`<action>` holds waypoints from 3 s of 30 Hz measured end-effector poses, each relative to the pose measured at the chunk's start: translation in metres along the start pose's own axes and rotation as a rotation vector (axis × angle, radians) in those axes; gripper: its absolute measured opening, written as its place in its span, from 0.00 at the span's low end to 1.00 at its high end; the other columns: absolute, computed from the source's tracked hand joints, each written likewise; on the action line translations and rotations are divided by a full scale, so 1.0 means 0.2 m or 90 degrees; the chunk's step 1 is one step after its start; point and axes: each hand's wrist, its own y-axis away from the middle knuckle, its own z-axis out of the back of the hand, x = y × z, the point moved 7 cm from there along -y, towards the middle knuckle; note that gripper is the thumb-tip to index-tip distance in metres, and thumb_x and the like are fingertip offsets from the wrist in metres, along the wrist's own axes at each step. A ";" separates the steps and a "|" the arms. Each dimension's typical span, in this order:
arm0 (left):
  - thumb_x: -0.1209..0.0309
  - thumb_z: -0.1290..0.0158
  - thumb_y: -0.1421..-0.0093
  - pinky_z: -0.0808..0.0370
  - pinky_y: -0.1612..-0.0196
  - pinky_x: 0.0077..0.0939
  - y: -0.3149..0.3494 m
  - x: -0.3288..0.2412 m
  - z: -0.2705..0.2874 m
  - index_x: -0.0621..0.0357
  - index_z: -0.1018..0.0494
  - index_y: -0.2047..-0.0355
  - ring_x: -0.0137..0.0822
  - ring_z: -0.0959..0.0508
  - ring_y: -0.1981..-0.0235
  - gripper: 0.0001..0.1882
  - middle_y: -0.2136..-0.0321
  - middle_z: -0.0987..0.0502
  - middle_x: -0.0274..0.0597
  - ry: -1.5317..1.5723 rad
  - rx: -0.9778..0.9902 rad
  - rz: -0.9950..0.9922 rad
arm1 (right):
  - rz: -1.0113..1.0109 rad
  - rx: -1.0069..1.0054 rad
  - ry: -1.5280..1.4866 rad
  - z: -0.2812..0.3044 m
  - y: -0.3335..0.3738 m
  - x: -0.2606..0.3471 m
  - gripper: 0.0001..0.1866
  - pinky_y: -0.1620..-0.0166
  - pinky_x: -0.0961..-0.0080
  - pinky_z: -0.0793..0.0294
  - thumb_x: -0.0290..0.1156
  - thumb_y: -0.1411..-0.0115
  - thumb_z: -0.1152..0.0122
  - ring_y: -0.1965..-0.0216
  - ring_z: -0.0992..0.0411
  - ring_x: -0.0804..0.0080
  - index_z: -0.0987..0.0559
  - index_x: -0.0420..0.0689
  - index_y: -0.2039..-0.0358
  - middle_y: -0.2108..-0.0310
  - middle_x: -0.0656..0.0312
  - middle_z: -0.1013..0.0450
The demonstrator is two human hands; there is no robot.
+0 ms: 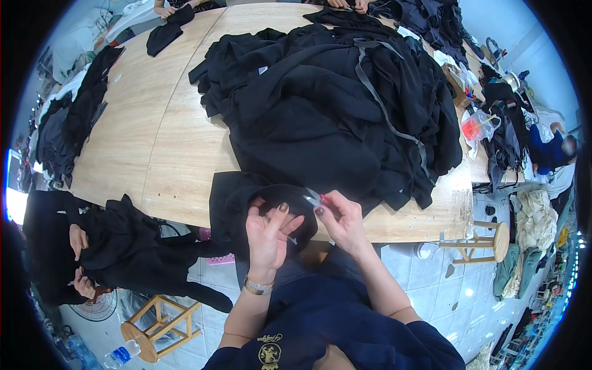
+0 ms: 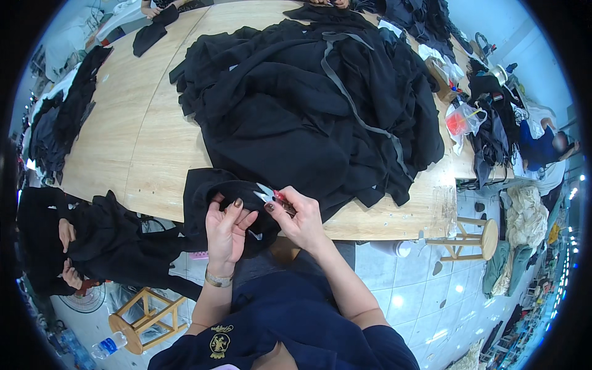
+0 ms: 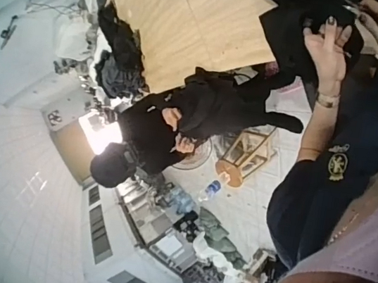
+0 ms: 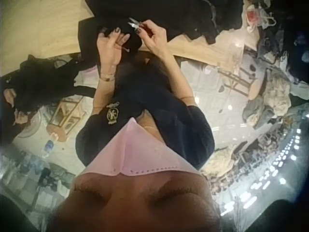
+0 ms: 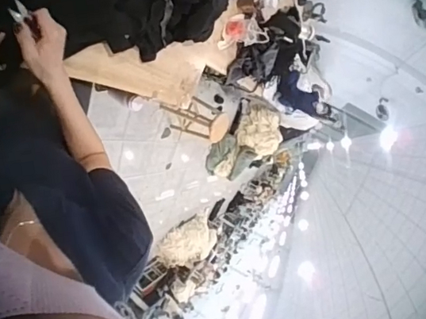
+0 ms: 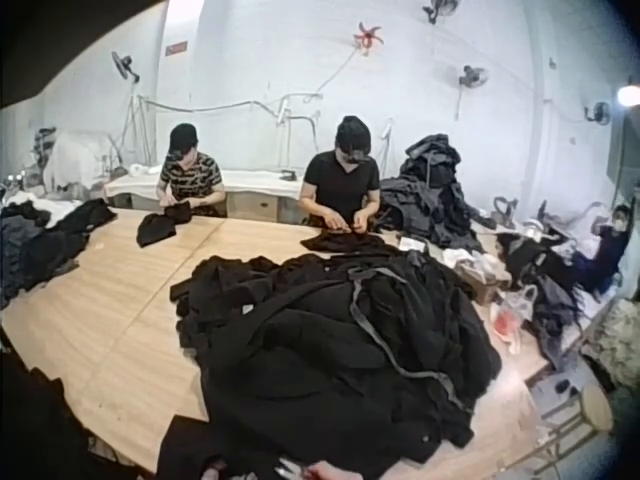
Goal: Cutting and trimming black fabric pieces using small handheld shears at a large work table.
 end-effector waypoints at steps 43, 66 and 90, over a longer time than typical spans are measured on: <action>0.72 0.50 0.39 0.20 0.75 0.23 0.00 0.00 0.02 0.61 0.44 0.51 0.29 0.22 0.74 0.20 0.70 0.27 0.39 -0.061 0.008 0.008 | -0.148 0.082 -0.239 -0.12 -0.07 -0.08 0.06 0.70 0.90 0.38 0.25 0.45 0.38 0.72 0.37 0.90 0.25 0.38 0.68 0.72 0.72 0.29; 0.66 0.53 0.37 0.28 0.64 0.19 -0.18 -0.05 0.16 0.63 0.25 0.64 0.29 0.22 0.65 0.13 0.66 0.21 0.41 -0.207 0.217 0.131 | -0.431 -0.003 -0.416 0.00 -0.08 -0.31 0.11 0.83 0.88 0.52 0.38 0.39 0.45 0.88 0.51 0.91 0.28 0.51 0.77 0.87 0.79 0.43; 0.60 0.44 0.46 0.26 0.72 0.35 0.00 -0.07 0.39 0.67 0.28 0.75 0.44 0.22 0.78 0.18 0.84 0.26 0.48 -1.106 -0.110 -0.081 | -0.416 -0.007 -0.467 -0.08 -0.05 -0.38 0.14 0.84 0.89 0.47 0.41 0.39 0.46 0.90 0.43 0.87 0.30 0.49 0.79 0.87 0.75 0.36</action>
